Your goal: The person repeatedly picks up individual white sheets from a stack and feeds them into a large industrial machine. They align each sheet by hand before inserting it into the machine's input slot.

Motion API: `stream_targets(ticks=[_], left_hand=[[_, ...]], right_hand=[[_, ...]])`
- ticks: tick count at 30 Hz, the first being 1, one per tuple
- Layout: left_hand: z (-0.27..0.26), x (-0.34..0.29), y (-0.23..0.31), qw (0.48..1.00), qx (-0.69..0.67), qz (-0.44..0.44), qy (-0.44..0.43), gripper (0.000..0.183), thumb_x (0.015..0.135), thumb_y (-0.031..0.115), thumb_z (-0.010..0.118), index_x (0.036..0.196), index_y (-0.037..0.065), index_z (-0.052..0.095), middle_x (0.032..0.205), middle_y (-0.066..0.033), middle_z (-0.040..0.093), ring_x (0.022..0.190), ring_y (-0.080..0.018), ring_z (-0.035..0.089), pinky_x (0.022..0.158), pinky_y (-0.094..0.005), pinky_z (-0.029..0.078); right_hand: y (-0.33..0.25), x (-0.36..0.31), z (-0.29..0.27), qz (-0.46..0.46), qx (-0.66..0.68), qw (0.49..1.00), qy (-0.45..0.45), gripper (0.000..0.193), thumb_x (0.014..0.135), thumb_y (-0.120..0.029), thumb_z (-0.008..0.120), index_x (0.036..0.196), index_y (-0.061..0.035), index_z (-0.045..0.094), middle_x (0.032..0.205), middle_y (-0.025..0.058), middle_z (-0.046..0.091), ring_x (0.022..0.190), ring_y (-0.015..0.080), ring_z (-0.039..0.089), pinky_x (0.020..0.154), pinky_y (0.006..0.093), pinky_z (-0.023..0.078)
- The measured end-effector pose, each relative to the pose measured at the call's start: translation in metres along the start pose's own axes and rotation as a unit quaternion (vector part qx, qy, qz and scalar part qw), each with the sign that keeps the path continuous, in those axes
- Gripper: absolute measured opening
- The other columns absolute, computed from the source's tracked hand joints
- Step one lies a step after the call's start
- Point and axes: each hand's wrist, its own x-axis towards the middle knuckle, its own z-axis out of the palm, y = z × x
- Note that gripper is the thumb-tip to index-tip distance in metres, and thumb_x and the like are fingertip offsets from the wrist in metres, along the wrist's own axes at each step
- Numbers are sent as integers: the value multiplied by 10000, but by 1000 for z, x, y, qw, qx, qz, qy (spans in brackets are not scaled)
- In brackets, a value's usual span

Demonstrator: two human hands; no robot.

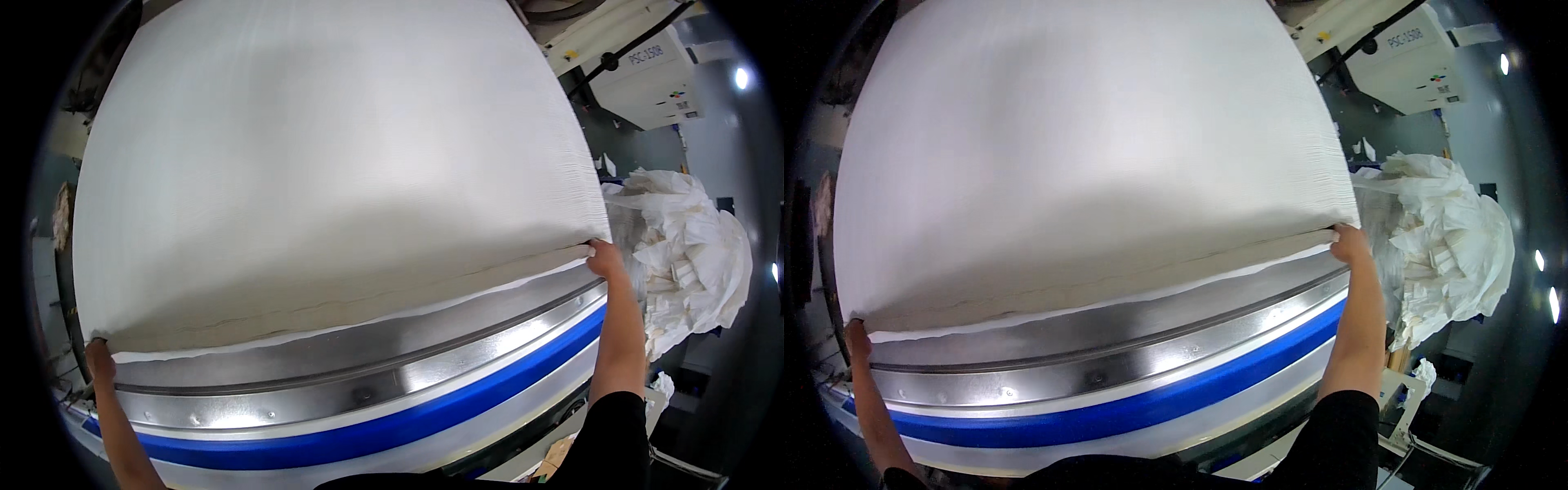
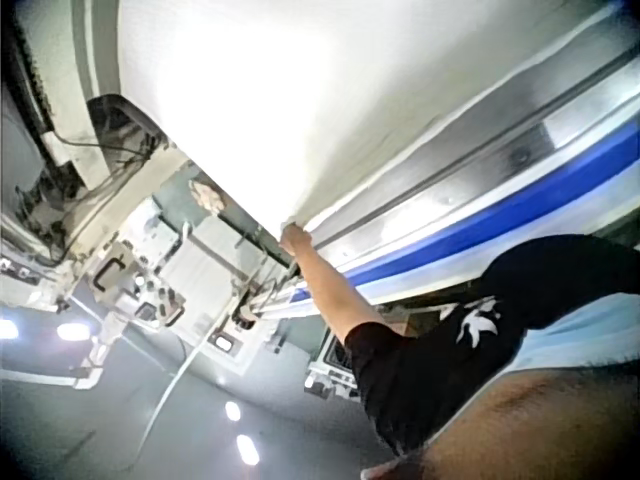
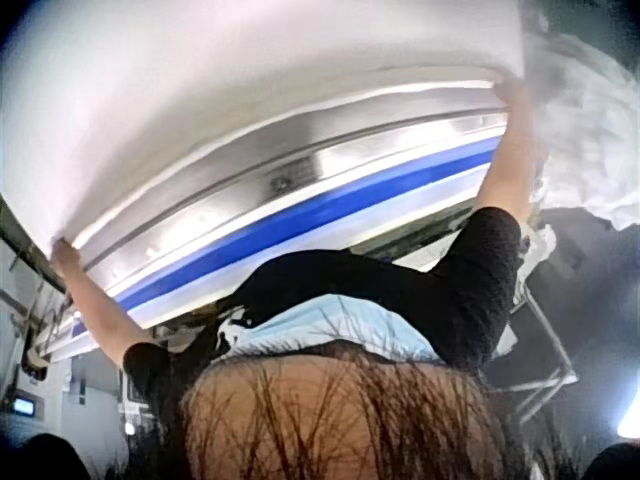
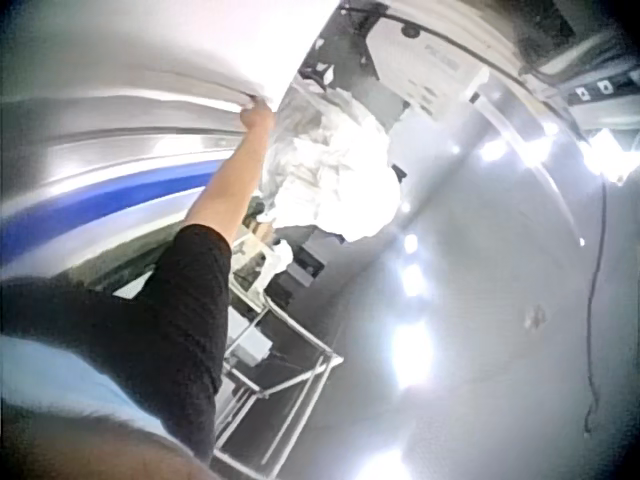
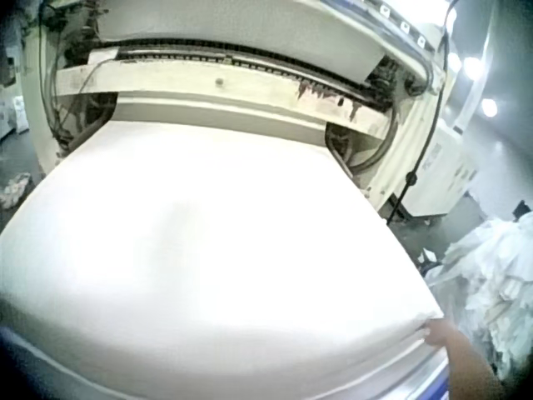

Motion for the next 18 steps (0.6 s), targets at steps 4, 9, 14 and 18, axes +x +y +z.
stream_targets(ticks=[4, 9, 14, 18], left_hand=[[-8, -1, -2, 997, 19, -45, -63, 174, 734, -21, 596, 848, 77, 682, 910, -154, 659, 886, -309, 630, 780, -393, 506], [-76, -11, 39, 994, 70, 35, -77, 325, 816, 52, 451, 1027, 178, 665, 1010, -80, 664, 1011, -245, 599, 928, -386, 423], [-144, -23, 37, 997, 7, -38, -66, 305, 816, 83, 464, 1002, 177, 687, 1004, -67, 676, 967, -262, 615, 942, -399, 405], [-180, -50, 10, 999, 0, -19, -32, 288, 778, 62, 517, 987, 174, 681, 996, -73, 674, 924, -283, 622, 943, -419, 413]], right_hand=[[2, 7, 23, 65, -1, 998, 27, 270, 789, -108, 569, 1049, -108, 645, 1018, 111, 654, 953, 311, 615, 823, 401, 501], [20, -15, -10, 31, 34, 998, 32, 364, 732, -111, 562, 1078, -159, 663, 1039, 108, 661, 980, 301, 611, 870, 415, 458], [48, -32, -56, 9, -50, 997, 57, 344, 761, -108, 531, 1080, -142, 659, 1001, 134, 664, 938, 326, 617, 871, 417, 449], [105, -49, -60, -4, 15, 997, 69, 368, 744, -71, 538, 1095, -116, 639, 988, 167, 652, 944, 352, 600, 868, 433, 446]])
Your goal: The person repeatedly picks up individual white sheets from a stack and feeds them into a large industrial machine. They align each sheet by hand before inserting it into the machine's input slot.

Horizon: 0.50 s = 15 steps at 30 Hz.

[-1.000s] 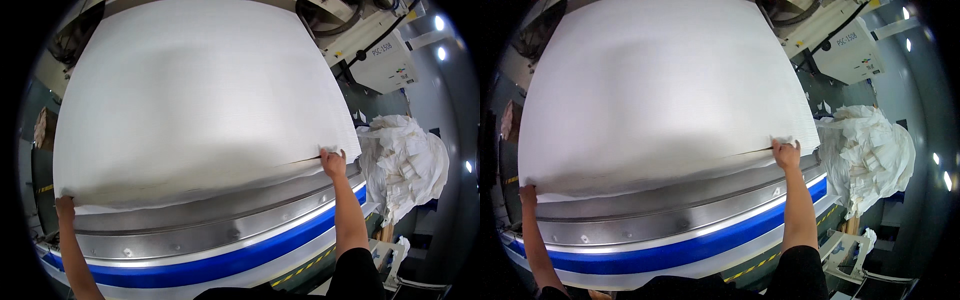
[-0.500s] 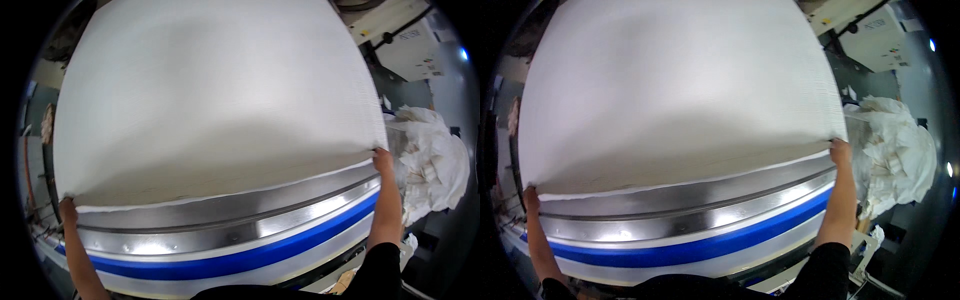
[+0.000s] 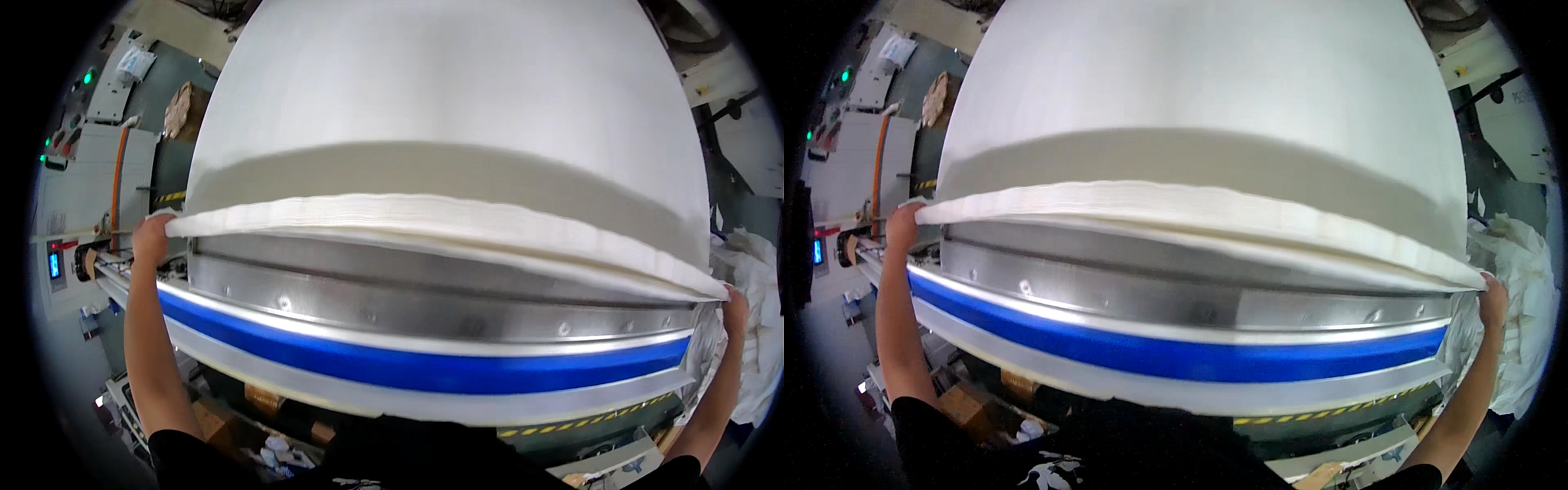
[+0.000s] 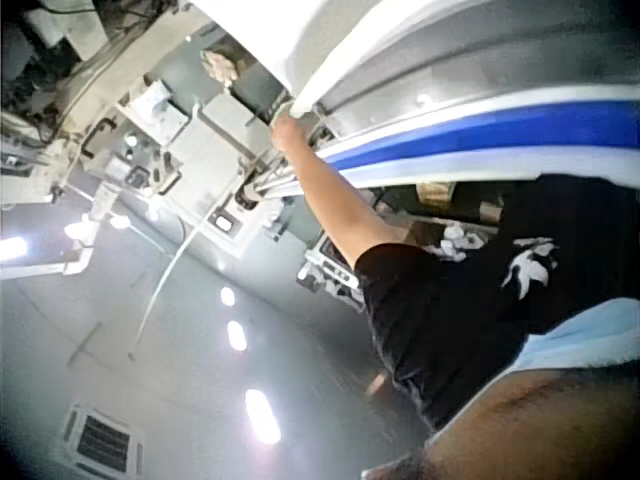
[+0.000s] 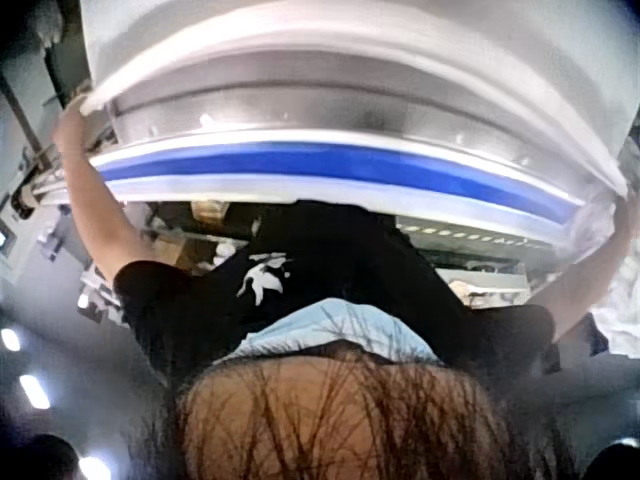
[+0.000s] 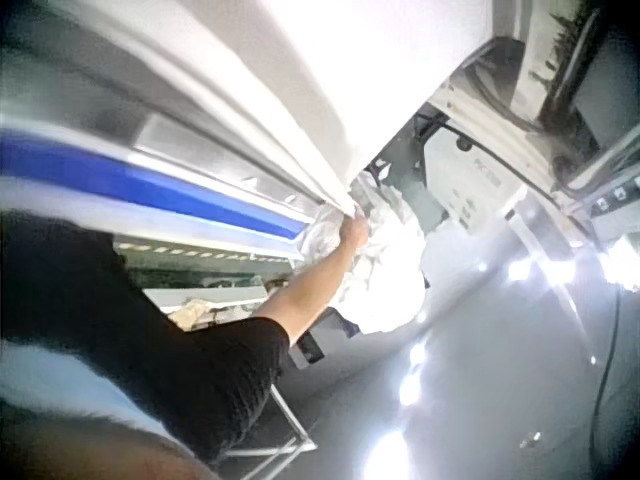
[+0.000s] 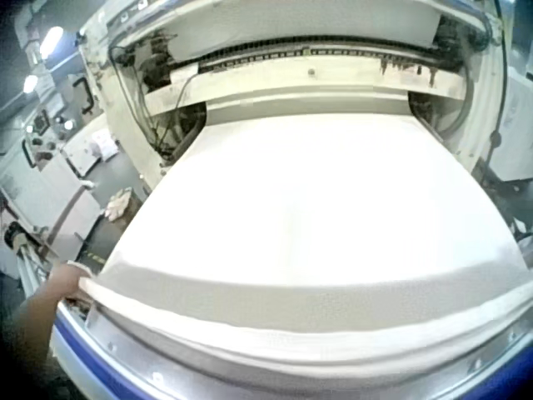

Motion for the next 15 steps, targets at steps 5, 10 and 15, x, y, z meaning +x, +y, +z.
stream_targets(ticks=[5, 10, 15], left_hand=[[15, -46, -25, 994, 39, 57, -87, 290, 780, 65, 522, 997, 182, 676, 1017, -55, 670, 943, -275, 620, 954, -428, 404], [83, -114, -38, 949, 132, 101, -268, 331, 798, 88, 527, 1064, 222, 671, 1075, -45, 660, 1040, -225, 602, 999, -451, 366], [126, -146, -13, 869, 226, 176, -404, 231, 774, 125, 585, 968, 186, 694, 1051, -33, 671, 1038, -225, 612, 942, -439, 409]], right_hand=[[30, -53, 4, -50, -72, 996, -18, 410, 710, -30, 542, 1107, -96, 622, 1009, 188, 631, 974, 372, 572, 874, 442, 441], [10, -98, 34, -78, -51, 988, -122, 302, 692, -58, 570, 956, -132, 697, 845, 140, 671, 843, 338, 626, 813, 441, 473], [5, -133, 69, -134, -197, 939, -249, 256, 702, -108, 584, 921, -154, 709, 823, 105, 679, 820, 298, 644, 775, 422, 496]])
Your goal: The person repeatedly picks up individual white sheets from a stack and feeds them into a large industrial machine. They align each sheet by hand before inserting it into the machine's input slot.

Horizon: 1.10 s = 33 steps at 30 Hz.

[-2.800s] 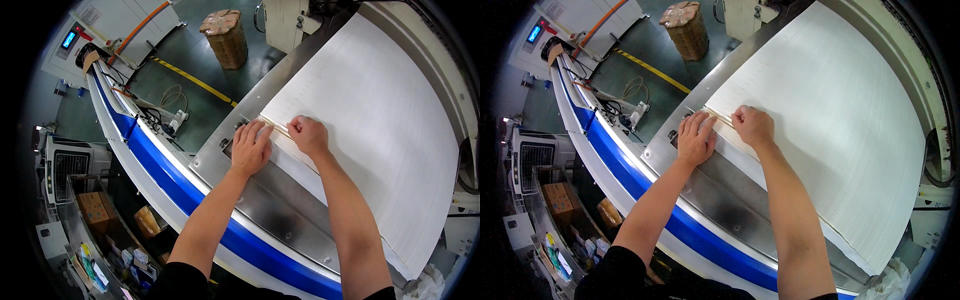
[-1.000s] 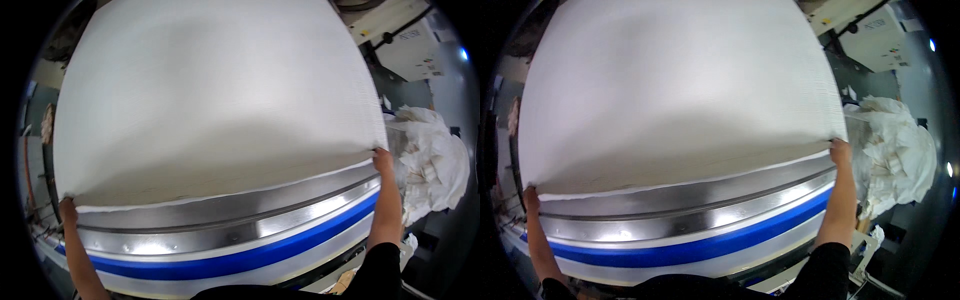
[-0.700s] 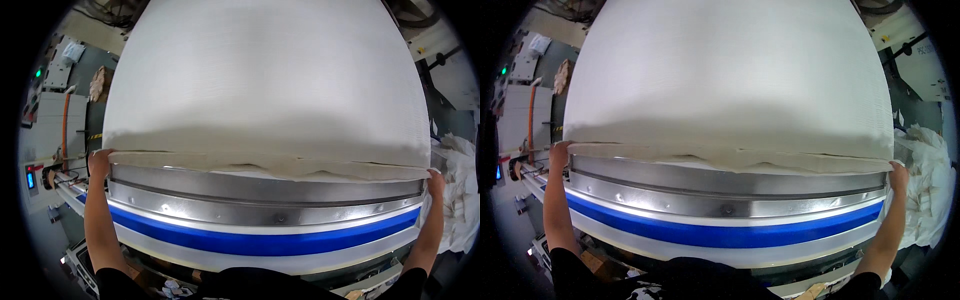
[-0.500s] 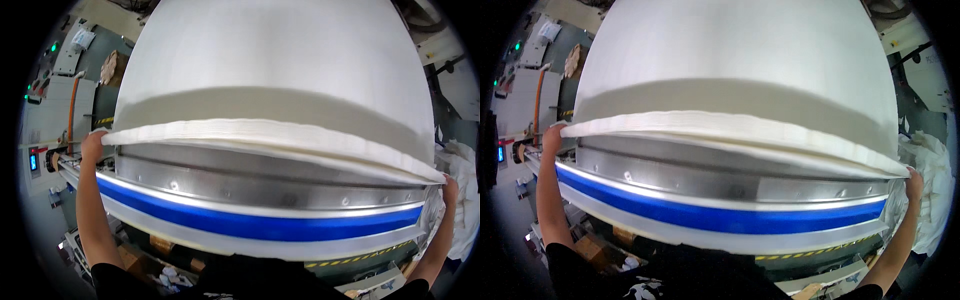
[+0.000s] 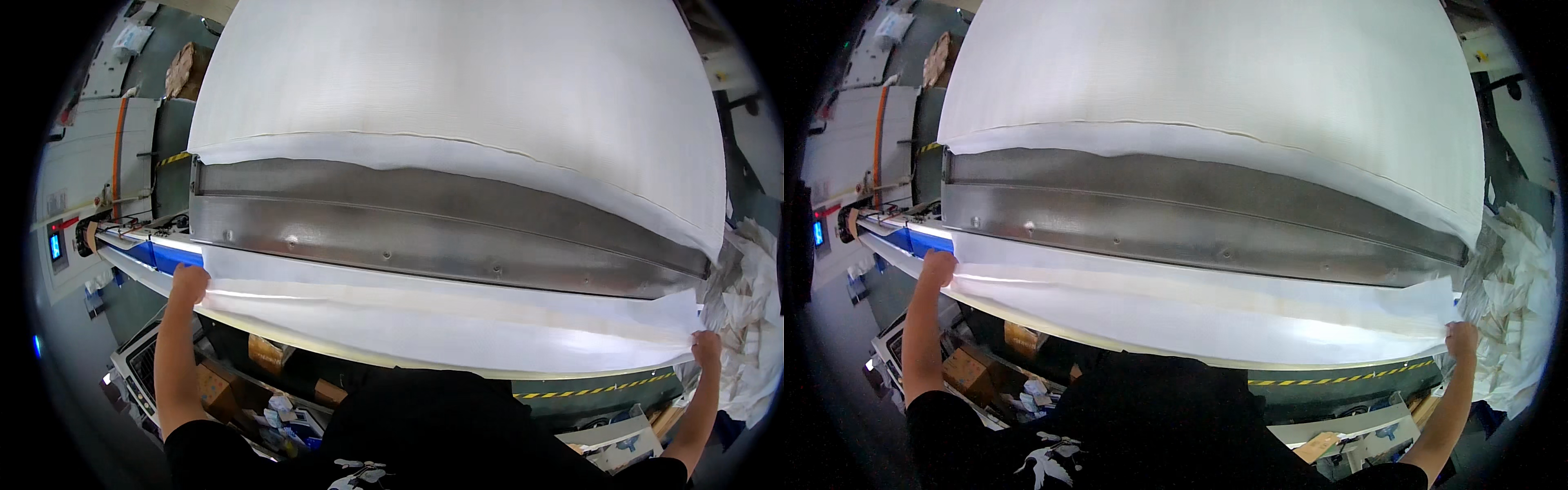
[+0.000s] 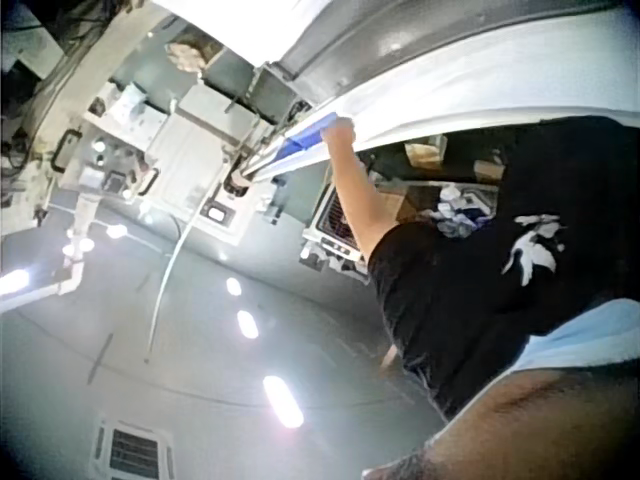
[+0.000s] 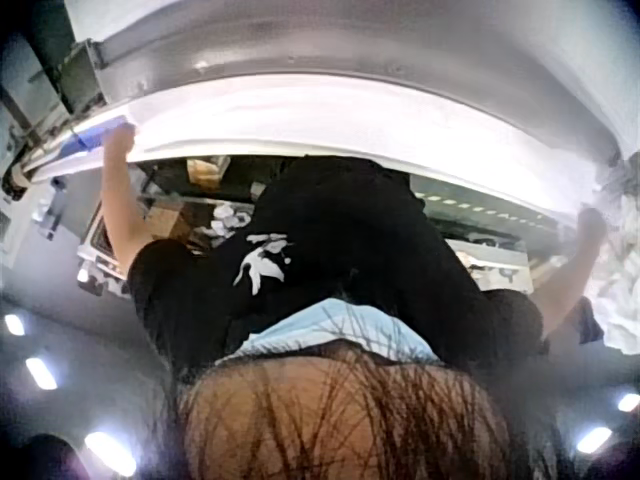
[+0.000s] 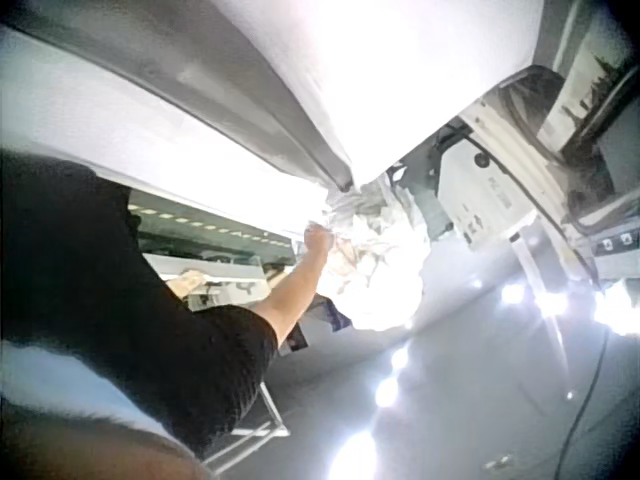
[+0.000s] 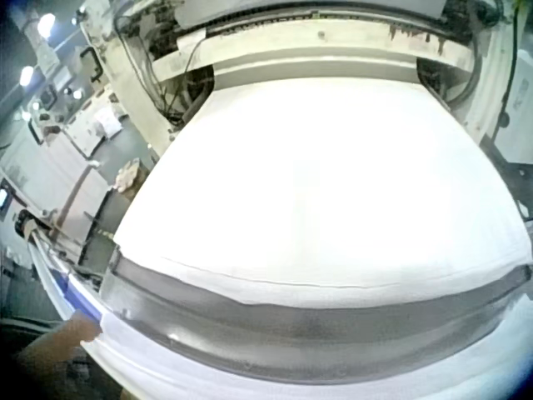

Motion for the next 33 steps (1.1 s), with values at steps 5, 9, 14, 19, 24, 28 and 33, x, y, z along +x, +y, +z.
stream_targets(ticks=[5, 9, 14, 19, 24, 28, 33], left_hand=[[15, 18, 22, 999, 13, 18, -38, 185, 778, 148, 596, 921, 151, 713, 1016, -56, 686, 973, -242, 648, 784, -446, 497], [47, 34, 26, 998, -23, -56, -24, 161, 788, 193, 597, 877, 136, 718, 990, -68, 695, 909, -256, 665, 708, -422, 506], [32, 34, 12, 965, -138, -219, -36, 215, 853, 213, 533, 955, 148, 712, 1068, -70, 675, 1018, -242, 633, 858, -410, 429], [30, 16, -12, 922, -200, -332, 1, 228, 872, 201, 517, 987, 148, 707, 1077, -73, 673, 1002, -239, 642, 825, -391, 459], [97, 55, -23, 881, -270, -350, 171, 223, 904, 176, 472, 948, 72, 664, 976, -138, 673, 891, -315, 651, 734, -430, 518], [82, 57, -3, 864, -312, -270, 287, 266, 844, 101, 489, 1070, 126, 628, 1002, -139, 656, 898, -356, 624, 772, -454, 488], [16, 54, 33, 856, -319, -254, 318, 306, 844, 98, 502, 1134, 116, 598, 1045, -117, 650, 928, -333, 624, 796, -444, 489]], right_hand=[[-27, 1, 26, -34, -111, 987, -108, 209, 826, -249, 529, 867, -122, 690, 887, 90, 681, 861, 282, 641, 787, 430, 497], [-15, 25, 77, -45, -168, 973, -149, 270, 866, -267, 467, 860, -116, 691, 935, 101, 669, 921, 284, 624, 779, 421, 495], [3, 12, 127, -86, -124, 988, -42, 107, 716, -168, 564, 698, -87, 632, 781, 121, 616, 812, 312, 588, 770, 412, 475], [-33, 12, 96, -7, 59, 996, -69, 190, 723, -180, 610, 824, -19, 628, 895, 164, 623, 892, 359, 588, 789, 449, 482], [-47, -3, 82, -59, 124, 990, -33, 382, 591, -199, 692, 914, 0, 649, 933, 217, 632, 888, 399, 591, 806, 454, 479], [-126, 7, -39, -44, 233, 947, -218, 570, 579, -252, 713, 1094, -28, 619, 1057, 202, 635, 984, 365, 597, 848, 422, 479], [-123, 5, -19, 9, 292, 948, -125, 484, 591, -231, 716, 1039, -68, 634, 986, 160, 662, 938, 323, 626, 824, 372, 500]])
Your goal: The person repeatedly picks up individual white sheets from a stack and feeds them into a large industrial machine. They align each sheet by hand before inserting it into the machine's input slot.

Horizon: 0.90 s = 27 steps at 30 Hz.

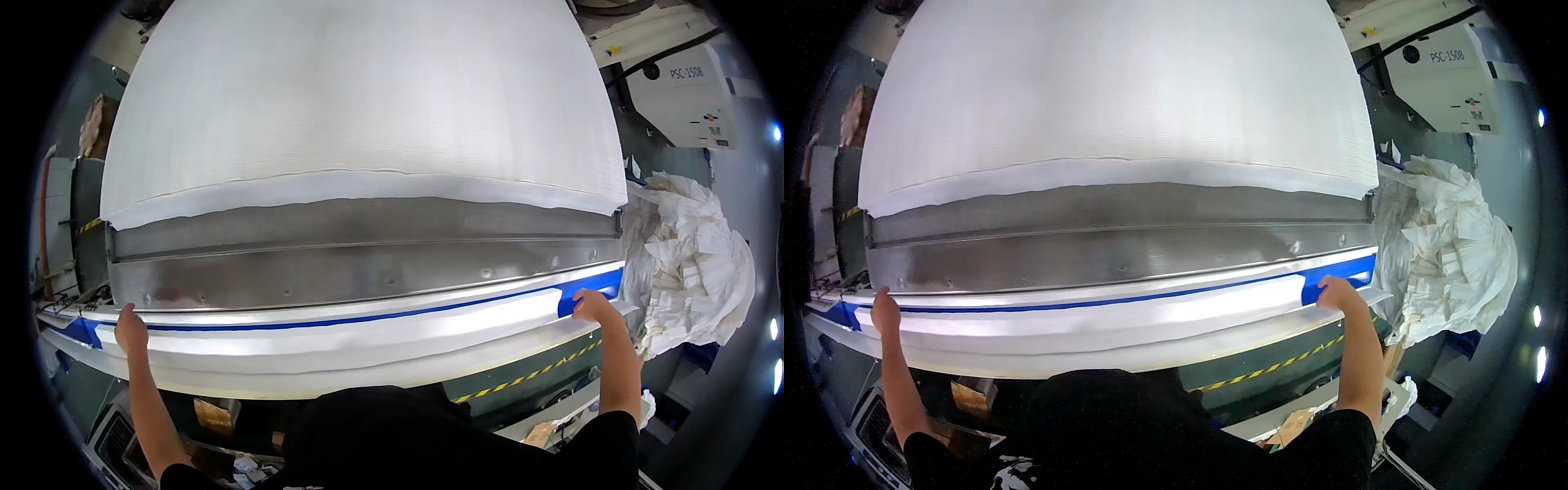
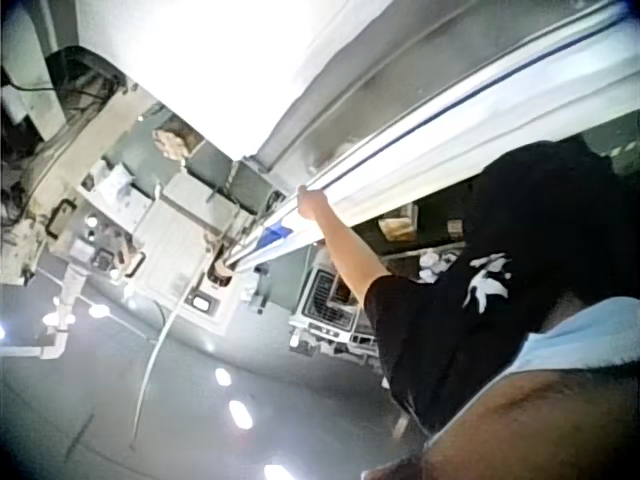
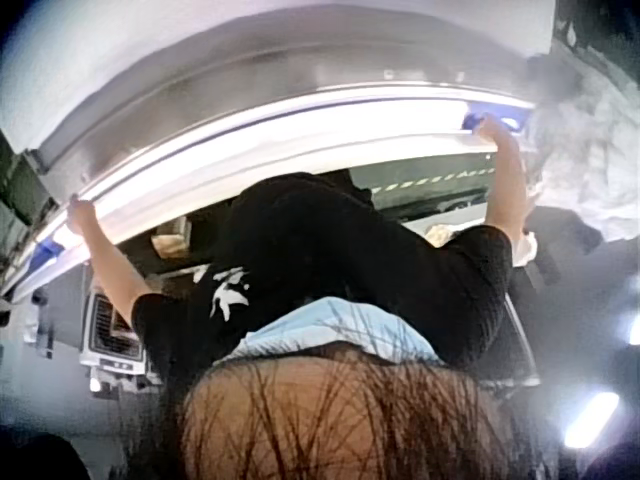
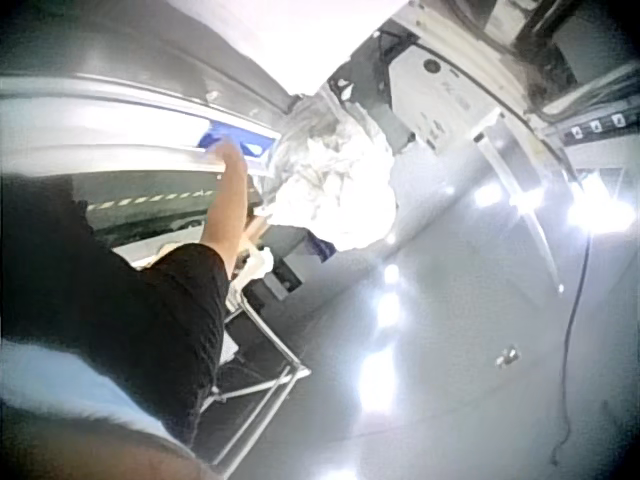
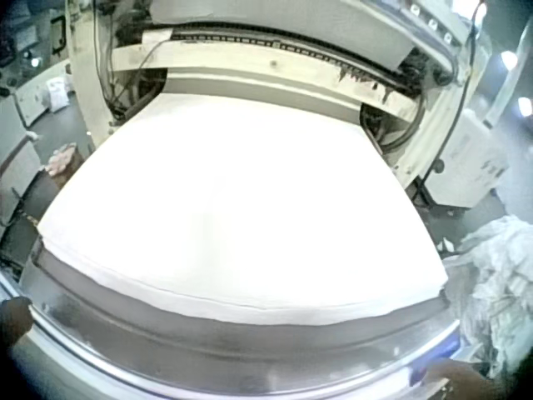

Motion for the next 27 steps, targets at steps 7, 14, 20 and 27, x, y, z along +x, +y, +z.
stream_targets(ticks=[7, 14, 20, 27], left_hand=[[21, 32, 40, 966, -151, 53, 204, 387, 827, 218, 562, 1181, 60, 565, 1140, -161, 593, 1055, -340, 553, 906, -445, 429], [-38, 46, 142, 936, -285, 60, 197, 354, 898, 237, 493, 1198, 51, 519, 1237, -156, 509, 1156, -332, 463, 1017, -462, 332], [-18, 34, 136, 898, -354, 32, 258, 352, 865, 185, 503, 1192, 54, 523, 1241, -128, 513, 1197, -294, 456, 1062, -446, 297], [-29, 45, 144, 881, -387, 46, 267, 381, 824, 182, 556, 1175, 39, 519, 1235, -125, 513, 1201, -287, 460, 1044, -447, 321]], right_hand=[[-83, 19, 1, -179, -184, 958, 127, 232, 667, -194, 656, 836, -37, 631, 856, 168, 655, 815, 349, 621, 717, 411, 506], [-344, -20, -60, -295, 63, 938, 172, 204, 789, -255, 611, 844, -63, 657, 790, 157, 657, 756, 344, 625, 673, 426, 495], [-618, -70, -113, -509, 16, 831, 223, 175, 842, -239, 563, 871, -81, 635, 783, 145, 637, 736, 350, 611, 661, 442, 475], [-863, -88, -150, -629, 67, 737, 239, 165, 816, -212, 568, 885, -68, 611, 817, 126, 644, 762, 326, 621, 679, 415, 489]])
